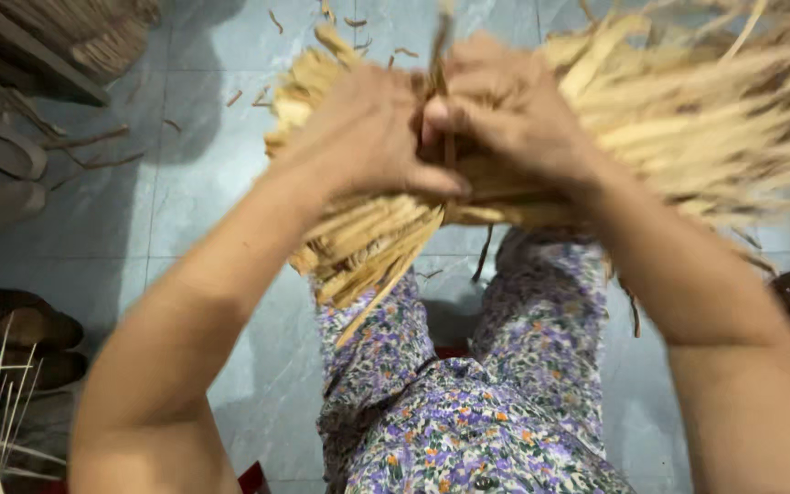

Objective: The person sits on a low stool and uses shears to trim and bundle dried plant strips. They repeatedly cut the strips, gather them into bundles, and tie them together. The trimmed pieces accumulate on the floor.

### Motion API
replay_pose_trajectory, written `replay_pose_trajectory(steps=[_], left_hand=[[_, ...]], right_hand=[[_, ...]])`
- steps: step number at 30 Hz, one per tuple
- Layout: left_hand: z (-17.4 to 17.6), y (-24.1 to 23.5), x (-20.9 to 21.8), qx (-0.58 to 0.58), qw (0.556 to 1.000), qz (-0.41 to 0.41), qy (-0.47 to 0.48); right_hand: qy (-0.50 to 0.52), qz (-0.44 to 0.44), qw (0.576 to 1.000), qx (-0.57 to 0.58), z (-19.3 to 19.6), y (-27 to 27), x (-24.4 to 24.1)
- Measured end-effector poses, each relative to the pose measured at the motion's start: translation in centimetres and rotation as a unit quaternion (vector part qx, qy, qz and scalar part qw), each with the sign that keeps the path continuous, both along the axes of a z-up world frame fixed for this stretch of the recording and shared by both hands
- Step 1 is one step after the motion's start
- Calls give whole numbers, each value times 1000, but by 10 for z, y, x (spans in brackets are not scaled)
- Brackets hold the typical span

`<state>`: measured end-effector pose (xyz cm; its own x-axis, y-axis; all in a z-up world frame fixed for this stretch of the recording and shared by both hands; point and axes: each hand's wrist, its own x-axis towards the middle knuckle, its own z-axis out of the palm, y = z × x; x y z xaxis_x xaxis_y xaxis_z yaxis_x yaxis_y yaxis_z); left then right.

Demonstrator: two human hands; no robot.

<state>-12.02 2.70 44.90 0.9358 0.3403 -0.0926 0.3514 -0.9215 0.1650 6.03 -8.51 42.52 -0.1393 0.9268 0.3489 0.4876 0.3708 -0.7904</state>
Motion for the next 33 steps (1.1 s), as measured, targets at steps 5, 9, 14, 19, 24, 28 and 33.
replay_pose_trajectory(steps=[5,9,14,19,24,28,33], left_hand=[[-49,-20,-4,-26,975,-32,-217],[-78,-12,-3,-130,954,-31,-269],[-102,-17,3,-115,915,-51,-384],[-114,-14,7,-136,908,-39,-394],[-120,-11,5,-150,914,-20,-376],[-122,-9,15,-191,926,47,-323],[-125,-4,19,-145,916,-6,-375]], right_hand=[[269,-88,958,-37,-62,-14,-16],[439,-50,897,7,-97,-14,-8],[514,-31,857,3,-111,-17,-6],[461,-55,886,-20,-90,-21,-11],[27,-101,994,-31,-23,-41,5],[-305,-131,940,-76,5,-74,-14],[-593,-69,741,308,-4,-33,-26]])
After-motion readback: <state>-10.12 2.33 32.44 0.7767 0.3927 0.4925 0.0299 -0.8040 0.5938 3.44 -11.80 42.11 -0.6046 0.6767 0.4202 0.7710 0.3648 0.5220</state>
